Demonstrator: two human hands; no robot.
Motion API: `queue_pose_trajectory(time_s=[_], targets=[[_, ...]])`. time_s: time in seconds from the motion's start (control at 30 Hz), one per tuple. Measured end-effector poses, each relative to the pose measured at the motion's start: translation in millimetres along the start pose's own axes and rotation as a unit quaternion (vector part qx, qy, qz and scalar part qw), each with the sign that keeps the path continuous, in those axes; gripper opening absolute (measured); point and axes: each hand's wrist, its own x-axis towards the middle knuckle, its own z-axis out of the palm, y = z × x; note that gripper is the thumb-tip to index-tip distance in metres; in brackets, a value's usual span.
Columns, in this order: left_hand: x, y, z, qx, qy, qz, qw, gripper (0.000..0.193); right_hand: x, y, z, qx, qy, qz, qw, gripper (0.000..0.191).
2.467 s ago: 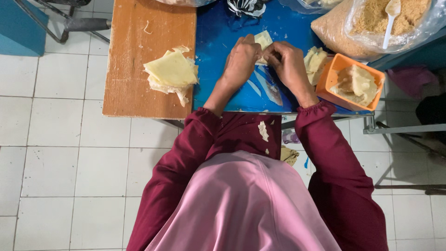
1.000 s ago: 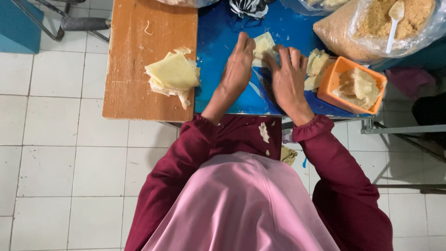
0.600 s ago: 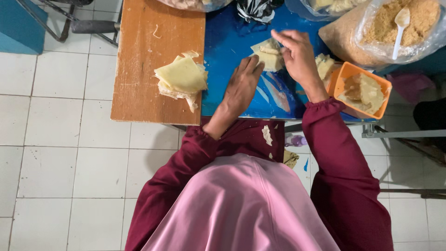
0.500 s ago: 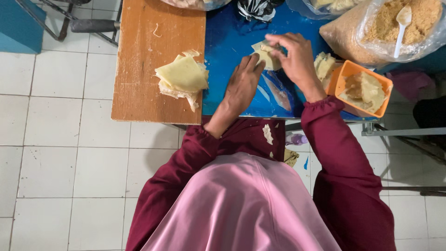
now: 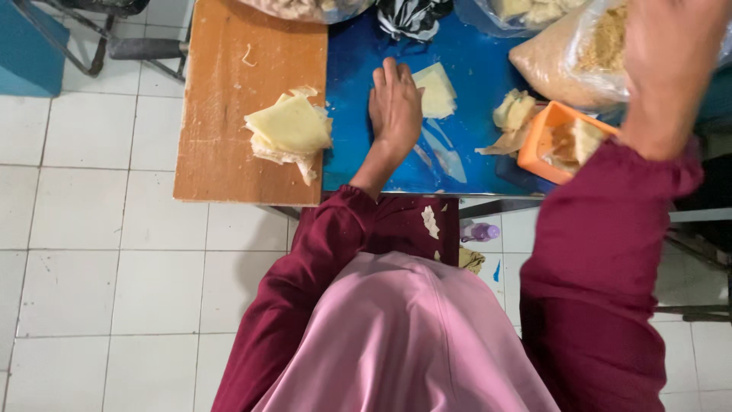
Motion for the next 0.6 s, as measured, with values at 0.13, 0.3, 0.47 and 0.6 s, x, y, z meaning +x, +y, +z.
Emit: queue_pose_trajectory(time_s=[0.13,0.3,0.47,0.6], targets=[[6.4,4.6,4.7,0.070,0.008,0.006,0.997,0.029,-52.3,21.7,-40.0,-0.276,-0.003,-0.075,0.958,0.003],[5.9,2.4,10.9,0.060,0.015,0.048,0.997,0.032,-86.8,52.2,-24.8,-0.408,0.037,-0.048,0.911,0.014],[7.8,10.5,16.6,-0.067,-0.070,0.048,0.994,0.029,-82.8,52.7,-8.5,-0.368,0.094,-0.040,0.924,0.022],[7.1,22.8,14.0,-0.184,-0.045,0.074,0.979,0.032,-86.4,40.4,-23.3,-0.335,0.070,-0.013,0.940,0.018]])
